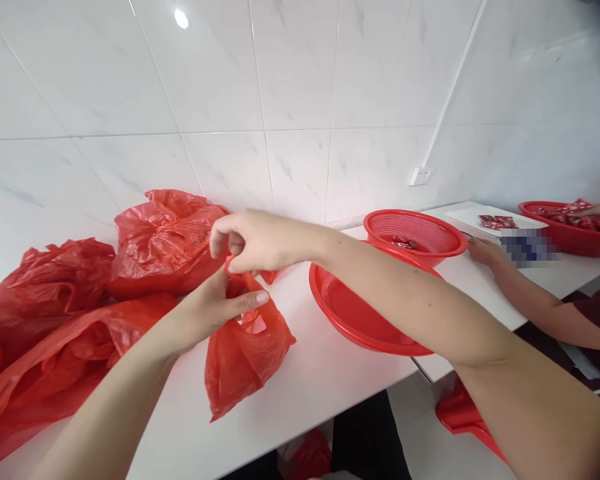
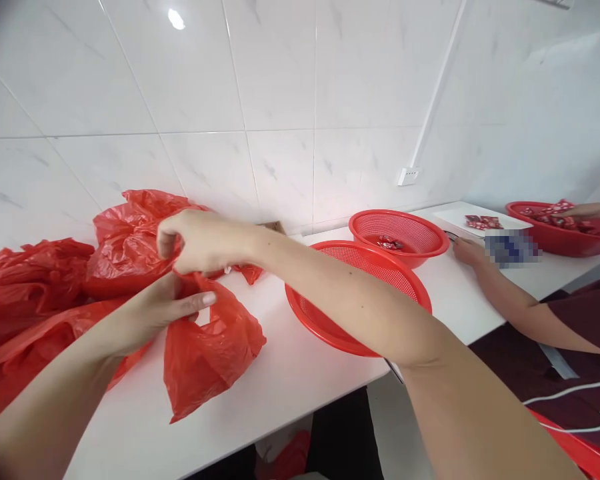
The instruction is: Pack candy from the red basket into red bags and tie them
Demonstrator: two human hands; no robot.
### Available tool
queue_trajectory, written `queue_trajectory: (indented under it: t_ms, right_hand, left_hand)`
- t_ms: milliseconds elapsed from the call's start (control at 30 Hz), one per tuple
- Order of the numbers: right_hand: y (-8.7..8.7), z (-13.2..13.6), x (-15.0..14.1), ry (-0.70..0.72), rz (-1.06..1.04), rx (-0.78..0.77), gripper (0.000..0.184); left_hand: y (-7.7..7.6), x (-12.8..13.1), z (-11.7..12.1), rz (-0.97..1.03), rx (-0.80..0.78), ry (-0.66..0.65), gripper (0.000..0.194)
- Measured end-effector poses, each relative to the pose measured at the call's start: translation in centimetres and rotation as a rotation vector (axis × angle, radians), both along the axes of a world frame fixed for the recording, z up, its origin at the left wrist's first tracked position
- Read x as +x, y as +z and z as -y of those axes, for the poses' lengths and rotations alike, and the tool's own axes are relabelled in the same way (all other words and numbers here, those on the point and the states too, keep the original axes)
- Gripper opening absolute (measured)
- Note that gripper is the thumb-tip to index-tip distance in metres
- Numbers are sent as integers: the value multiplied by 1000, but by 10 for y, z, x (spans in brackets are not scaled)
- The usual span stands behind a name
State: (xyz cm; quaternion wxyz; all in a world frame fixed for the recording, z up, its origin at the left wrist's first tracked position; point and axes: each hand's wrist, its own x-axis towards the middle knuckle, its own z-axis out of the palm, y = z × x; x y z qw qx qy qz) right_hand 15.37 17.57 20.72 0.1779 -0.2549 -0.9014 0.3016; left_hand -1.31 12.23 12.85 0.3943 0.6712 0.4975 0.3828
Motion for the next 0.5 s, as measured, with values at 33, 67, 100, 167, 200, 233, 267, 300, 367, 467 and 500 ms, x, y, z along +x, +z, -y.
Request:
queue_trajectory:
  t_ms: [33, 67, 100, 167, 200, 233, 267, 300, 367, 467, 500]
  right_hand:
    - [-4, 1, -5, 24, -51, -5, 23]
    - [-9, 1, -8, 39, -117, -11, 23]
    - [-14, 0, -9, 45, -187, -13, 24]
    - [-28, -6, -6, 24, -274, 8, 29]
    - [-36, -11, -3, 3, -269, 24, 30]
    - [-45, -15, 1, -15, -238, 37, 30]
    - [-52, -19, 5, -26, -200, 40, 28]
    - [-59, -21, 8, -37, -181, 33, 25]
    - [-67, -20, 15, -63, -249, -17, 18]
    - [-69, -7, 22, 0, -468, -205, 14]
    - [-69, -2, 23, 59, -512, -278, 14]
  left_hand:
    - [-1, 1, -3, -27, -39, 14, 32]
    - [-2, 2, -6, -40, -84, 32, 31]
    - [-4, 1, -9, -33, -127, 51, 34]
    - [-8, -4, -12, 63, -156, 96, 42]
    - [-10, -6, -14, 119, -177, 100, 44]
    - [-12, -9, -15, 168, -203, 100, 43]
    - [-14, -10, -15, 207, -223, 97, 42]
    - [-15, -12, -16, 231, -235, 90, 39]
    - [-17, -13, -16, 233, -238, 65, 38]
    - [-16, -15, -15, 229, -227, -36, 38]
    - [-14, -17, -14, 215, -215, -85, 37]
